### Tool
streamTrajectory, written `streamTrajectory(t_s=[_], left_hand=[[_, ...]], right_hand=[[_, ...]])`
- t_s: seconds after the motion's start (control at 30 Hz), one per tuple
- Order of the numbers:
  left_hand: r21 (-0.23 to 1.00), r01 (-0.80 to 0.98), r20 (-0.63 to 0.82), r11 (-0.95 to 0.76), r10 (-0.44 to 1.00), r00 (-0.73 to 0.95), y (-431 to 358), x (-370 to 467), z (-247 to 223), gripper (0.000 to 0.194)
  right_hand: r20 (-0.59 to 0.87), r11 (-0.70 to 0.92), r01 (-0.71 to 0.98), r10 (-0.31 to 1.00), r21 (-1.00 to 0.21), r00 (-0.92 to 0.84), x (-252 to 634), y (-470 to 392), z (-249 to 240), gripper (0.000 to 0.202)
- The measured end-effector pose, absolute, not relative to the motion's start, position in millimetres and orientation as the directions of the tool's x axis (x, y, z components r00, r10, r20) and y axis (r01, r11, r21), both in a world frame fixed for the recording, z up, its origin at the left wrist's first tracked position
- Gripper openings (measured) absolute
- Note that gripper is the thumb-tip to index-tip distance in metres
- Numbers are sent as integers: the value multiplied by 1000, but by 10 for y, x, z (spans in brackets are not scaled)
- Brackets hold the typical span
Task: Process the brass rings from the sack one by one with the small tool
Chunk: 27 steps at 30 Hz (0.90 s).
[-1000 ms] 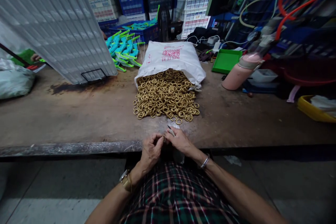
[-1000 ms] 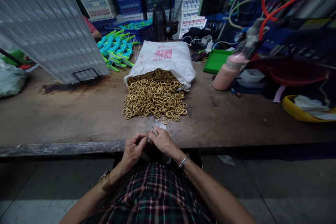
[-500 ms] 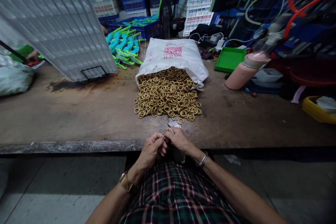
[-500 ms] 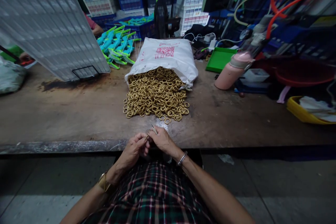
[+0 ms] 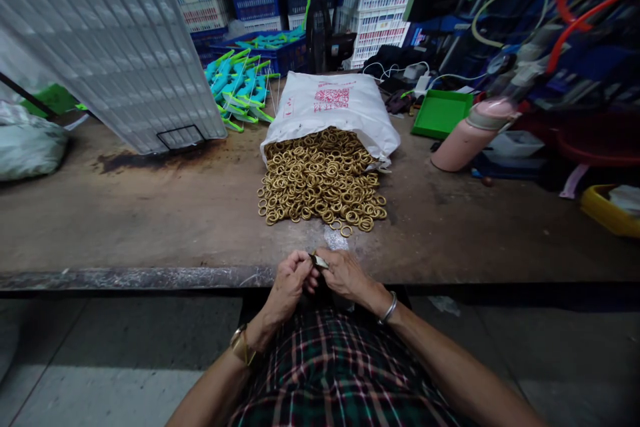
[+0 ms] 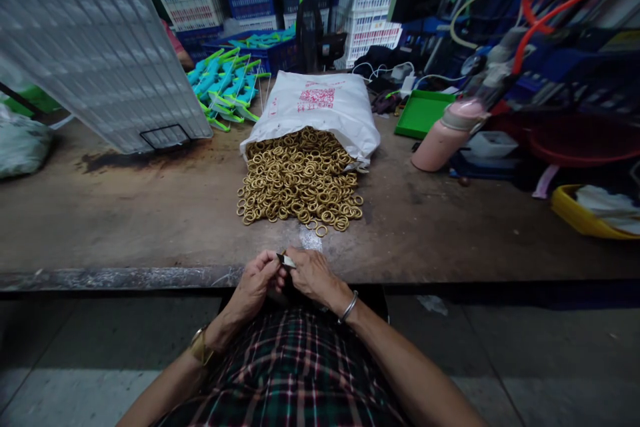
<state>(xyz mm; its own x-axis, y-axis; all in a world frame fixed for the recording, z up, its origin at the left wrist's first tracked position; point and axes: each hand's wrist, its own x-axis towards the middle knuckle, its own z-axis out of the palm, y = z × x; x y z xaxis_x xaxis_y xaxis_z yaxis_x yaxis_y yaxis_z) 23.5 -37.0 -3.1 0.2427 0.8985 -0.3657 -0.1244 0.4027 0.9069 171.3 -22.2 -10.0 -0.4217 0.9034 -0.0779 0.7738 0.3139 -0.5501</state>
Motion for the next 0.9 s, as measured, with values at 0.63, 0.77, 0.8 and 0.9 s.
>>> streamTrajectory(t_s=[0.63, 0.77, 0.8, 0.9], left_hand=[[858, -256, -293, 445, 834, 467, -541, 244, 178, 24], [752, -350, -401, 559, 809, 430, -510, 272, 89, 26], [742, -360, -417, 566, 810, 412, -499, 277, 65, 26], [729, -397, -431, 557, 825, 365, -480, 285, 32, 23]], right_hand=[[-38, 134, 923, 987, -360, -158, 1977, -29, -159, 24], [15, 13, 932, 1000, -362, -9, 2149, 56, -88, 20], [17, 12, 933, 1000, -360, -7, 2171, 67, -86, 19], [13, 55, 934, 998, -352, -54, 2196, 88, -112, 19]])
